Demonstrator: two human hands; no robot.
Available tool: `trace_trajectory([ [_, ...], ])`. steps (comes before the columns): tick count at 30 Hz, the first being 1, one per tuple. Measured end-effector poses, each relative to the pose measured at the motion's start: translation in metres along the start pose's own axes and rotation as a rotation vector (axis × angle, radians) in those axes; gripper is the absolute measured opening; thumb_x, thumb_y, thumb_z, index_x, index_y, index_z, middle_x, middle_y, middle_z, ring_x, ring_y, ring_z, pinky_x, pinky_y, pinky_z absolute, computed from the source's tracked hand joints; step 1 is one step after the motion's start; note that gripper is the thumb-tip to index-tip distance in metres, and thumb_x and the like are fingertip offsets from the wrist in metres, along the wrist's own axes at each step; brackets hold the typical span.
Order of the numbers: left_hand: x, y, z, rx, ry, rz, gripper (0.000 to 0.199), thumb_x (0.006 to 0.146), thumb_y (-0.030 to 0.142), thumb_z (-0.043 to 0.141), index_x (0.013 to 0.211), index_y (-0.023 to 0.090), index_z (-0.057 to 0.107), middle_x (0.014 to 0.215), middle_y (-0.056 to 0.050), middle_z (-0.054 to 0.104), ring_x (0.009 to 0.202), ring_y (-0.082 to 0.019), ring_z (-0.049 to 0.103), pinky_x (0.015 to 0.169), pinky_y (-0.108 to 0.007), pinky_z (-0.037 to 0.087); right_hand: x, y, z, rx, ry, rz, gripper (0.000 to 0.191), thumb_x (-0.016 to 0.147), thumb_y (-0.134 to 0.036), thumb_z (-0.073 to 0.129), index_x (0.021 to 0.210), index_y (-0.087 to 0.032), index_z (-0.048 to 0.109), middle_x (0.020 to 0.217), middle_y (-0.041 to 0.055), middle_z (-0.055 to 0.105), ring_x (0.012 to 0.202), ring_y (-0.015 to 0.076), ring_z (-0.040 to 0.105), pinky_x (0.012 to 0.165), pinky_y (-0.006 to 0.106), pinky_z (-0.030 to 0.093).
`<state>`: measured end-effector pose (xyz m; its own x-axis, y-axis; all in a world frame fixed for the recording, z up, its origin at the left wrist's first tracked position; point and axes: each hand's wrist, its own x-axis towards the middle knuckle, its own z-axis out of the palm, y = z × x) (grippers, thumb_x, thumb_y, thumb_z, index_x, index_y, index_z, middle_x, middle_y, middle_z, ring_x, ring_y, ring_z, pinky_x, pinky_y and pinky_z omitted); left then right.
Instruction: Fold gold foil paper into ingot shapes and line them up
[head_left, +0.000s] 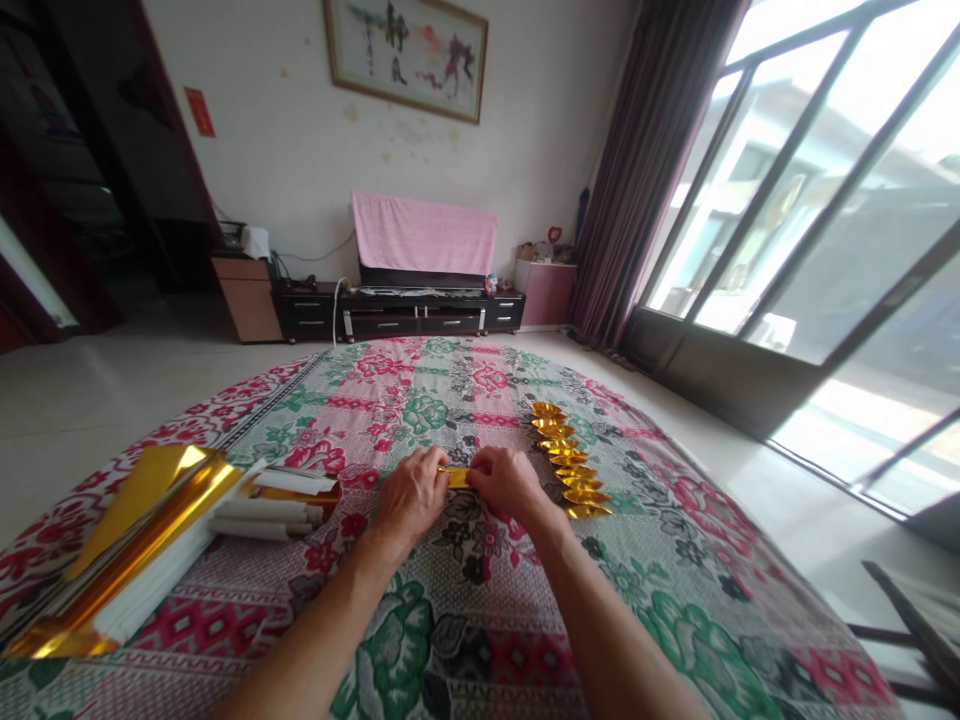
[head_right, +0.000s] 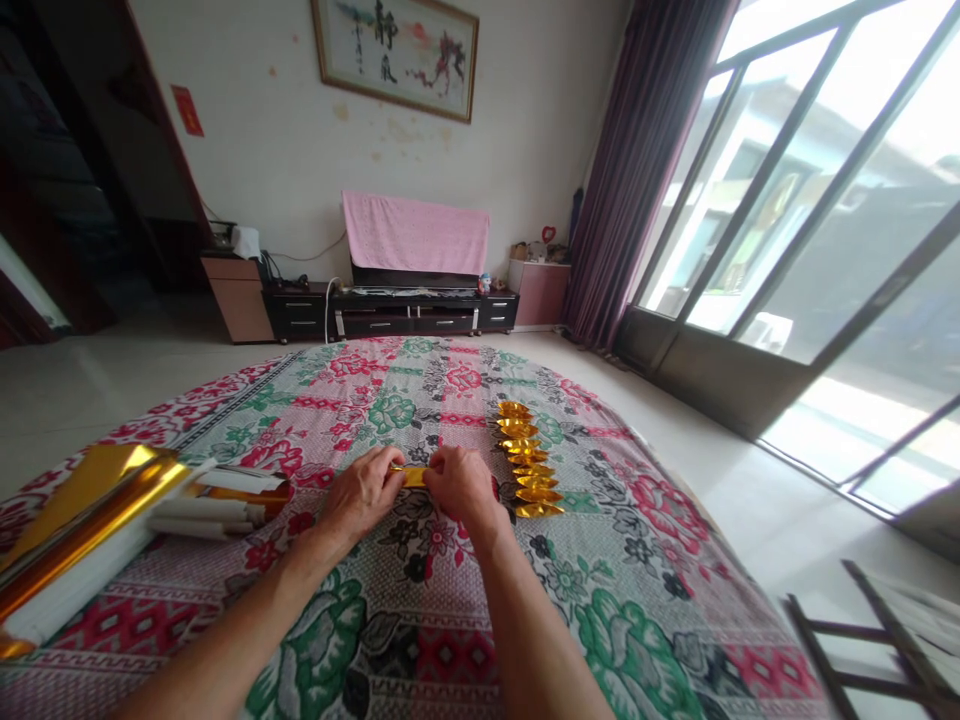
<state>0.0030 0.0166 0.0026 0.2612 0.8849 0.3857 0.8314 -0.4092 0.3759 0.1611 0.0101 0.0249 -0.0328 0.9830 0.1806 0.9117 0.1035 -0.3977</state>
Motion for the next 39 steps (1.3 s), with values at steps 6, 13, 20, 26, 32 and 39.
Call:
trace_trajectory([
  [6, 0.000, 0.002, -0.001, 0.020, -0.003, 0.011, 0.007, 0.083, 0.021, 0.045, 0.085, 0.022, 0.051, 0.081, -0.001, 0.059, 0.077, -0.015, 0.056, 0.070, -0.025, 0.039, -0.002, 0.003, 0.006, -0.010, 0.072, -0.010, 0.014, 0.074, -0.027, 0.055, 0.078, -0.025, 0.068, 0.069, -0.0013, 0.068, 0.065, 0.0127, 0.060, 0.055, 0.021, 0.032],
  [13, 0.000, 0.002, 0.000, 0.042, 0.008, 0.002, 0.008, 0.084, 0.022, 0.043, 0.082, 0.022, 0.051, 0.080, -0.001, 0.059, 0.076, -0.016, 0.056, 0.068, -0.025, 0.038, -0.010, 0.002, 0.012, -0.027, 0.139, -0.031, 0.015, 0.079, -0.027, 0.051, 0.081, -0.024, 0.066, 0.075, 0.0000, 0.066, 0.067, 0.0126, 0.057, 0.058, 0.021, 0.032],
  [20, 0.002, 0.002, 0.001, 0.046, -0.004, -0.026, 0.008, 0.084, 0.022, 0.042, 0.083, 0.021, 0.050, 0.081, -0.002, 0.060, 0.077, -0.015, 0.057, 0.069, -0.025, 0.038, -0.015, -0.001, 0.012, -0.025, 0.181, -0.038, 0.016, 0.082, -0.027, 0.049, 0.081, -0.023, 0.064, 0.077, 0.0019, 0.063, 0.072, 0.0139, 0.055, 0.064, 0.022, 0.034],
  [26, 0.002, 0.004, 0.000, 0.064, -0.014, -0.060, 0.009, 0.084, 0.022, 0.041, 0.083, 0.020, 0.050, 0.081, -0.002, 0.061, 0.077, -0.015, 0.057, 0.068, -0.024, 0.038, -0.015, -0.003, 0.009, -0.036, 0.146, -0.013, 0.018, 0.084, -0.028, 0.047, 0.082, -0.022, 0.064, 0.078, 0.0020, 0.062, 0.073, 0.0131, 0.055, 0.065, 0.022, 0.033],
  [32, 0.004, 0.004, 0.001, 0.077, -0.037, -0.093, 0.009, 0.084, 0.022, 0.042, 0.085, 0.020, 0.051, 0.083, -0.002, 0.062, 0.078, -0.015, 0.058, 0.068, -0.024, 0.037, -0.015, -0.002, 0.011, -0.039, 0.157, -0.015, 0.020, 0.084, -0.028, 0.045, 0.082, -0.023, 0.064, 0.079, 0.0020, 0.062, 0.074, 0.0133, 0.055, 0.064, 0.022, 0.032],
  [39, 0.004, 0.006, 0.000, 0.114, -0.033, -0.102, 0.011, 0.085, 0.022, 0.040, 0.084, 0.020, 0.051, 0.082, -0.003, 0.062, 0.077, -0.015, 0.058, 0.067, -0.024, 0.037, -0.015, -0.003, 0.011, -0.036, 0.156, -0.002, 0.021, 0.085, -0.027, 0.044, 0.080, -0.023, 0.064, 0.078, 0.0024, 0.063, 0.074, 0.0140, 0.055, 0.064, 0.022, 0.032],
])
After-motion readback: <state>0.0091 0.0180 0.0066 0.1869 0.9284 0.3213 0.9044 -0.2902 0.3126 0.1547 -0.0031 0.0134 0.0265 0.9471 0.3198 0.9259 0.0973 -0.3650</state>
